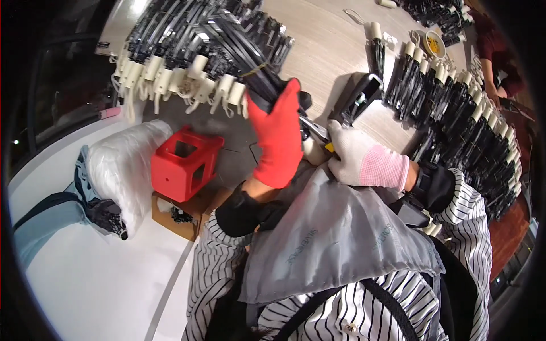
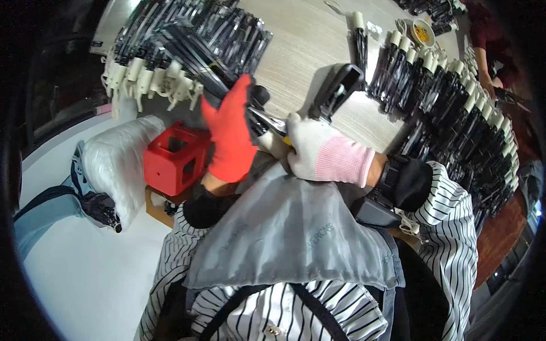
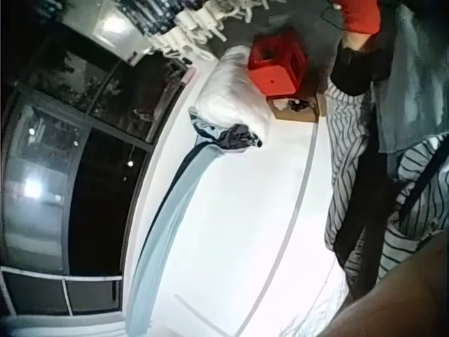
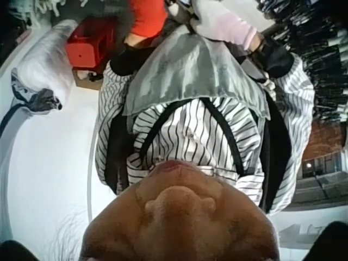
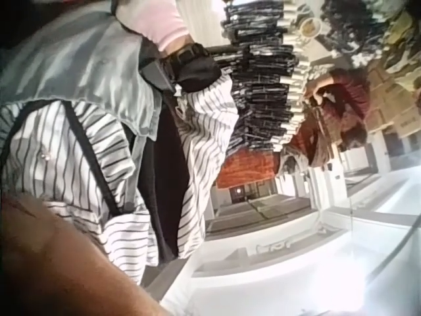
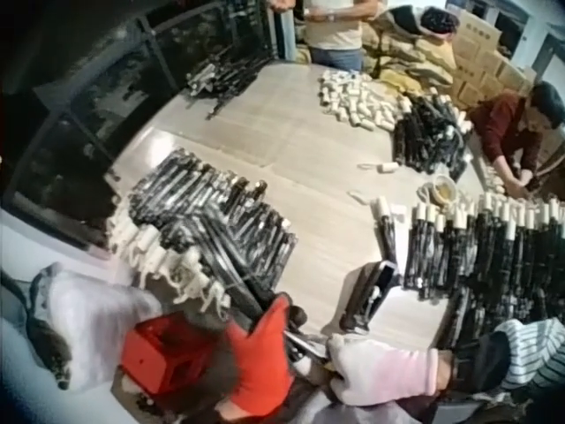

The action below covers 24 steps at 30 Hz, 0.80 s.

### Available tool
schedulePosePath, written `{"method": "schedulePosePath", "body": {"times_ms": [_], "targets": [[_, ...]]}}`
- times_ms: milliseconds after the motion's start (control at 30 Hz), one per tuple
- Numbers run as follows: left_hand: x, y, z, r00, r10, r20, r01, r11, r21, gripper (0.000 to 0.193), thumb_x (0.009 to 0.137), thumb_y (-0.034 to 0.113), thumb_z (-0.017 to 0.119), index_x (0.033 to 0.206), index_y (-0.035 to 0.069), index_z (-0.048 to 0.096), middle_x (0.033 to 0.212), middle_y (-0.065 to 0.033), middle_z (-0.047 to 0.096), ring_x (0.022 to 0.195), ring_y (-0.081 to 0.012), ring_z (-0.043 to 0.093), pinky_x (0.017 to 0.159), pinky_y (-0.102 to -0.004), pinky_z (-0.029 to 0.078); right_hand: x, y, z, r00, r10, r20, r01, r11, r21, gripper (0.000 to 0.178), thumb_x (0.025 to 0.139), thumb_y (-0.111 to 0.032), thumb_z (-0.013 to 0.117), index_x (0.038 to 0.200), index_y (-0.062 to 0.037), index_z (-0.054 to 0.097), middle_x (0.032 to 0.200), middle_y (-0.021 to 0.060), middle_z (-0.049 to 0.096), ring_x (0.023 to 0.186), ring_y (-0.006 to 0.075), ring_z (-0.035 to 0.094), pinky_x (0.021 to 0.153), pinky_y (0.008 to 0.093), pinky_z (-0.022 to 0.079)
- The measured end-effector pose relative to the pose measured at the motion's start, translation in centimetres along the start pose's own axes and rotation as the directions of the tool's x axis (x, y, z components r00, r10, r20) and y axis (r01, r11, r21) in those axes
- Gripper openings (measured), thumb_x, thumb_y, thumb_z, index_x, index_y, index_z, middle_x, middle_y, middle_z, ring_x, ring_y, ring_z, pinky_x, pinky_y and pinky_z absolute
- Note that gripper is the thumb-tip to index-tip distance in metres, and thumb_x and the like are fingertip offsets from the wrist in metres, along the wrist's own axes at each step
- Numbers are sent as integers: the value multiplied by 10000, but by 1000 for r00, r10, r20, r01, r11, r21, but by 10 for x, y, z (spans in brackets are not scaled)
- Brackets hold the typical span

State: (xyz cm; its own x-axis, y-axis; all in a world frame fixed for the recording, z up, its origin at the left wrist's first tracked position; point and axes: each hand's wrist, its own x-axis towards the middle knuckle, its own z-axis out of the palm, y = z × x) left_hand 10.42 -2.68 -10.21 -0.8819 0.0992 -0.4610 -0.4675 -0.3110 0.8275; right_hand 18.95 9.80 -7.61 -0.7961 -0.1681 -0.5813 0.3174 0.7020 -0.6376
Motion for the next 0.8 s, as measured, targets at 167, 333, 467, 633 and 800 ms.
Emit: {"method": "schedulePosePath", "body": {"times_ms": [167, 333, 467, 633, 800], "targets": [[61, 1, -11, 933, -242, 267, 178, 953, 244, 439, 847, 202, 703, 1180, 12, 488, 842, -88, 627, 713, -188, 638, 606, -298, 504, 12, 28, -31, 999, -41, -22, 42, 998, 42, 340, 765, -104, 602, 1046, 52, 492, 767, 244, 605, 708, 365, 602, 636, 394, 485], [145, 65, -52, 891, 338, 305, -404, 282, 870, 791, 859, 490, 623, 1432, 25, 338, 1130, -251, 598, 1039, -382, 592, 849, -470, 470, -35, 206, 30, 730, 517, -447, -295, 828, 477, 365, 812, -123, 627, 1136, 10, 522, 795, 103, 592, 719, 206, 573, 651, 348, 472], [215, 122, -92, 638, 522, 567, -360, -448, 818, 739, 828, 460, 650, 1388, 42, 409, 1144, -258, 583, 1006, -431, 585, 831, -492, 473, -60, 323, 124, 606, 606, -515, -369, 788, 493, 342, 826, -154, 632, 1114, 7, 540, 811, 89, 609, 724, 222, 590, 713, 349, 499], [249, 101, -136, 739, 443, 508, 98, -816, 570, 685, 891, 580, 482, 1446, 190, 390, 1434, -201, 419, 1318, -379, 386, 1052, -569, 300, -6, 303, 132, 508, 758, -410, -676, 645, 355, 433, 861, -380, 605, 1080, -8, 578, 952, 268, 652, 926, 405, 643, 781, 481, 513], [246, 90, -117, 751, 457, 476, 219, -853, 474, 695, 916, 596, 416, 1479, 199, 324, 1486, -162, 365, 1362, -367, 331, 1079, -606, 220, 36, 302, 30, 366, 333, -869, -356, 913, 200, 373, 888, -220, 579, 1150, 40, 526, 1061, 237, 579, 1001, 409, 576, 895, 455, 460]]}}
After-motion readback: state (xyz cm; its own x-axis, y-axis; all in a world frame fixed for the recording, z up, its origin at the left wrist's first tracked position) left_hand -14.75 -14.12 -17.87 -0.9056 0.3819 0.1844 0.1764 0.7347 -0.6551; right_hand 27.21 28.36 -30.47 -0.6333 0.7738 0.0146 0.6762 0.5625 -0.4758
